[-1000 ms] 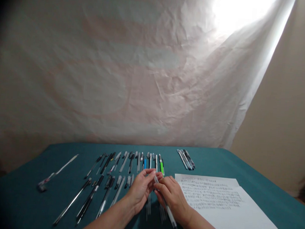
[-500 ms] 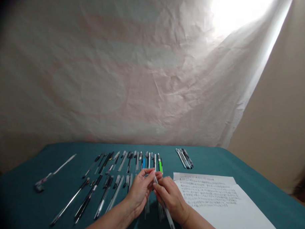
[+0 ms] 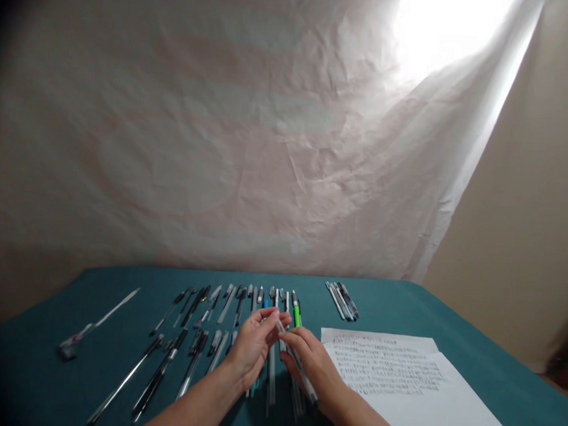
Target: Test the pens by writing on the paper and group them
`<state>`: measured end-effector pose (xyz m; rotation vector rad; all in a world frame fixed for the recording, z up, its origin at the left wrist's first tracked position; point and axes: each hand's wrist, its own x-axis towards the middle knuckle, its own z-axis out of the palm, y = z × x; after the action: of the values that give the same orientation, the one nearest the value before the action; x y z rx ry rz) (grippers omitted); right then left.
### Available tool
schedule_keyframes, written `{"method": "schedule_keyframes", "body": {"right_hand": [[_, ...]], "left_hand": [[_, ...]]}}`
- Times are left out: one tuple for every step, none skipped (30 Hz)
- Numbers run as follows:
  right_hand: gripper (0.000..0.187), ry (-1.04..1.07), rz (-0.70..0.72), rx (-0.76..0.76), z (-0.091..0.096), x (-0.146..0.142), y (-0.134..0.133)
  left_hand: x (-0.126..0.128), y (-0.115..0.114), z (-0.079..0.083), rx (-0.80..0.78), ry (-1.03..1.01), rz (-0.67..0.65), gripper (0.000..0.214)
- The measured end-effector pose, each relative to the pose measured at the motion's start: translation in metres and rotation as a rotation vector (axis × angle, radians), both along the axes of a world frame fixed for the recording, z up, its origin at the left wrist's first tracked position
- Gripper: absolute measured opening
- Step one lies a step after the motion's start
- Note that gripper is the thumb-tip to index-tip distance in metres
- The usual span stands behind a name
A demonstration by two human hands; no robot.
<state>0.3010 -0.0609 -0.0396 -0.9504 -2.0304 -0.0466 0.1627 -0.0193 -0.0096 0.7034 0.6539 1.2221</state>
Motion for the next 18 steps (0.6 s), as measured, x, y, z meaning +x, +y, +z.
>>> {"method": "schedule_keyframes", "body": {"right_hand": [[0.026,0.034,-0.003,-0.042,0.003,0.000,-0.001],[0.022,0.069,-0.020,-0.070,0.006,0.002,-0.002],[0.017,0.100,-0.051,-0.083,0.009,0.004,-0.002],[0.013,0.122,-0.096,-0.088,0.011,0.006,-0.002],[0.012,0.132,-0.150,-0.091,0.013,0.010,-0.001],[0.013,0.124,-0.205,-0.105,0.014,0.013,0.001],[0.015,0.097,-0.257,-0.126,0.015,0.017,0.003],[0.016,0.054,-0.304,-0.146,0.016,0.021,0.005],[0.018,-0.003,-0.347,-0.163,0.017,0.025,0.008],[0.019,-0.069,-0.385,-0.178,0.017,0.028,0.010],[0.020,-0.136,-0.421,-0.188,0.018,0.033,0.012],[0.021,-0.195,-0.459,-0.199,0.018,0.037,0.013],[0.022,-0.234,-0.499,-0.209,0.019,0.042,0.015],[0.023,-0.252,-0.540,-0.218,0.020,0.049,0.017],[0.023,-0.246,-0.582,-0.226,0.020,0.057,0.020],[0.023,-0.224,-0.623,-0.238,0.021,0.067,0.023],[0.024,-0.195,-0.665,-0.260,0.022,0.078,0.026],[0.025,-0.155,-0.716,-0.293,0.022,0.091,0.030]], "left_hand": [[-0.003,0.006,0.000,0.010,0.008,0.038,0.011],[-0.006,0.011,0.000,0.021,0.017,0.077,0.010],[-0.010,0.017,-0.001,0.033,0.027,0.115,0.009],[-0.013,0.022,-0.002,0.046,0.036,0.147,0.009],[-0.016,0.027,-0.004,0.061,0.046,0.177,0.010],[-0.018,0.031,-0.006,0.076,0.058,0.199,0.011],[-0.019,0.034,-0.009,0.093,0.072,0.215,0.013],[-0.020,0.036,-0.011,0.112,0.090,0.223,0.015],[-0.020,0.037,-0.014,0.134,0.110,0.224,0.017],[-0.019,0.037,-0.017,0.160,0.135,0.218,0.019],[-0.019,0.037,-0.019,0.189,0.164,0.204,0.020],[-0.018,0.037,-0.020,0.220,0.198,0.187,0.022],[-0.017,0.037,-0.022,0.254,0.235,0.169,0.024],[-0.017,0.037,-0.023,0.289,0.275,0.153,0.025],[-0.016,0.037,-0.024,0.326,0.318,0.141,0.026],[-0.016,0.037,-0.024,0.363,0.362,0.133,0.027],[-0.017,0.037,-0.025,0.401,0.409,0.129,0.027],[-0.017,0.036,-0.025,0.441,0.458,0.125,0.025]]}}
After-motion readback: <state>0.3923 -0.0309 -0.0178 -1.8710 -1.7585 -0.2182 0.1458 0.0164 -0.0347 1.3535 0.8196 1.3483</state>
